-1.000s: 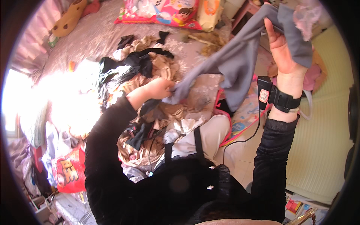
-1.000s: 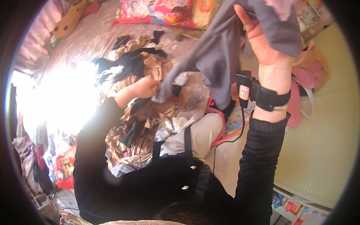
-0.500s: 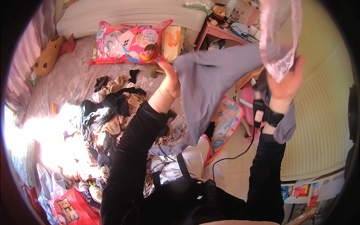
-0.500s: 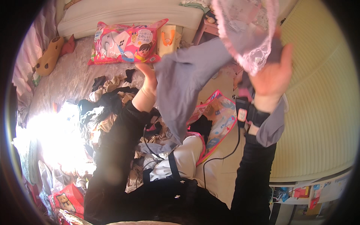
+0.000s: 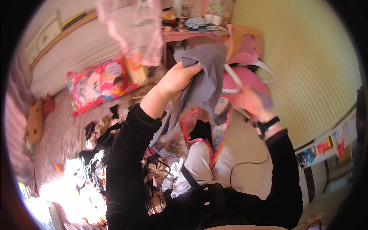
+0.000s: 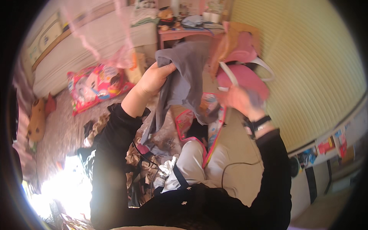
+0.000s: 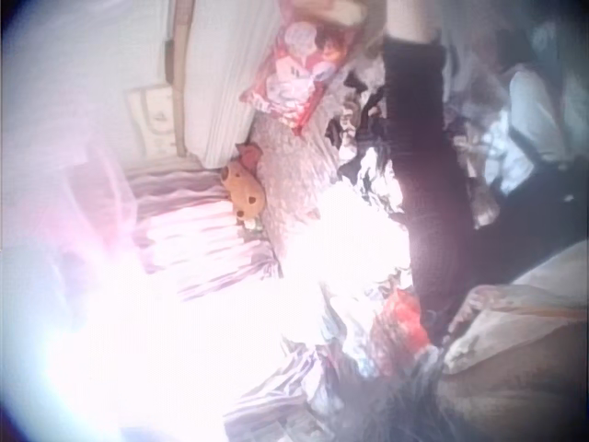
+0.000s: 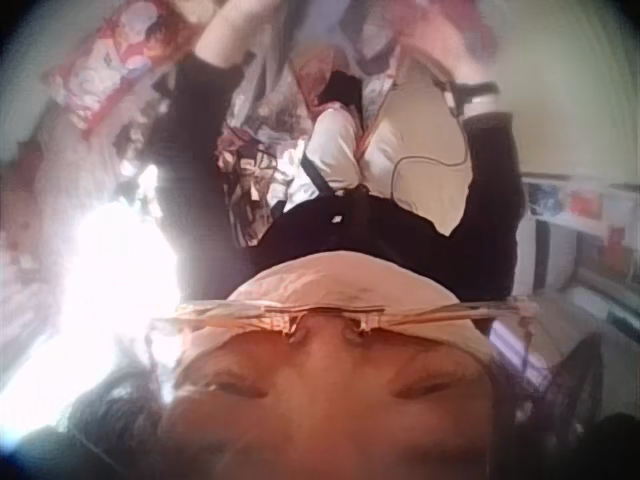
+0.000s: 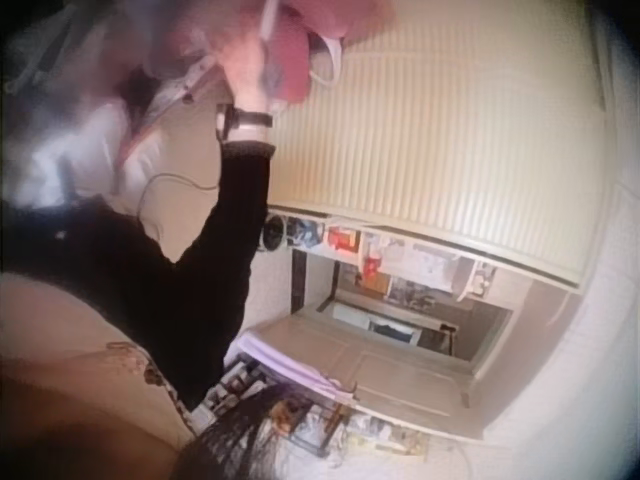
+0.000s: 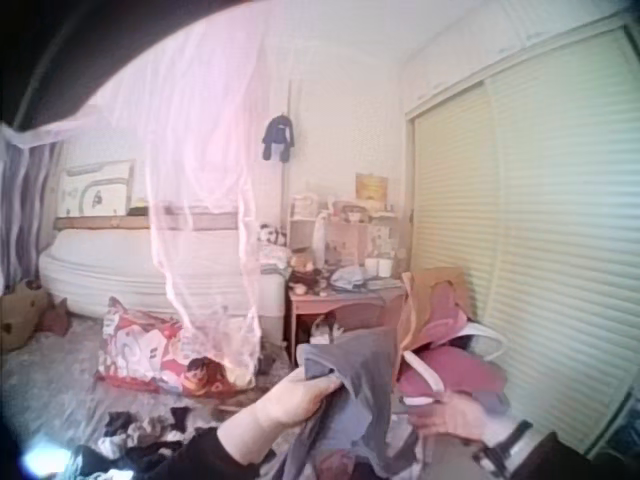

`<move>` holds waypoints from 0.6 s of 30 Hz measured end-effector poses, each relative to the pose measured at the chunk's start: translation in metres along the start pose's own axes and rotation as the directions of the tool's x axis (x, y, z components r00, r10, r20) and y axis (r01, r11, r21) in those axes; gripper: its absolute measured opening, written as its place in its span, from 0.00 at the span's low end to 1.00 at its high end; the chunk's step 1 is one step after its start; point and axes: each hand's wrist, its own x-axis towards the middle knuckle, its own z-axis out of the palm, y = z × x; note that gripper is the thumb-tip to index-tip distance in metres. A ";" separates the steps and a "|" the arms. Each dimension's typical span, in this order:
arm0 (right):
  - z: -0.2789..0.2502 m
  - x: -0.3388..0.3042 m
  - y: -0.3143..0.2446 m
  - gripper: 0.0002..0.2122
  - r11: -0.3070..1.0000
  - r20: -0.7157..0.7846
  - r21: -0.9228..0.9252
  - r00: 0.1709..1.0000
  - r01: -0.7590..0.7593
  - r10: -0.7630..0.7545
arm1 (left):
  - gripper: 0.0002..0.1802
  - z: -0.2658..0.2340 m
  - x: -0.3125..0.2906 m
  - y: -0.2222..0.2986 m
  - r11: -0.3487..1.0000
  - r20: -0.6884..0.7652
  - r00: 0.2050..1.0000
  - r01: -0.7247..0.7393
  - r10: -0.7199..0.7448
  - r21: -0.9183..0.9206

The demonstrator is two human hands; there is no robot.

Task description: The person sits on the floor and sorts a pile of clothes by picking up items one at a time, unfolding them, and placing them into a pink mesh bag. The person handles various garments including socks, underwear, and shirts.

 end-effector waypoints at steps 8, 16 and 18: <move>0.071 -0.016 -0.112 0.33 0.883 0.206 0.039 0.861 0.468 -0.465 | 0.15 0.071 0.074 0.053 0.710 0.350 0.933 -0.300 0.080 0.637; 0.079 -0.007 -0.266 0.13 0.565 -0.019 -0.355 0.599 0.744 -0.801 | 0.26 0.055 0.126 0.105 0.841 0.135 0.954 -0.299 0.267 0.450; 0.080 -0.009 -0.294 0.12 0.584 -0.181 -0.264 0.555 0.768 -0.812 | 0.22 0.037 0.137 0.121 0.860 0.000 0.939 -0.316 0.345 0.402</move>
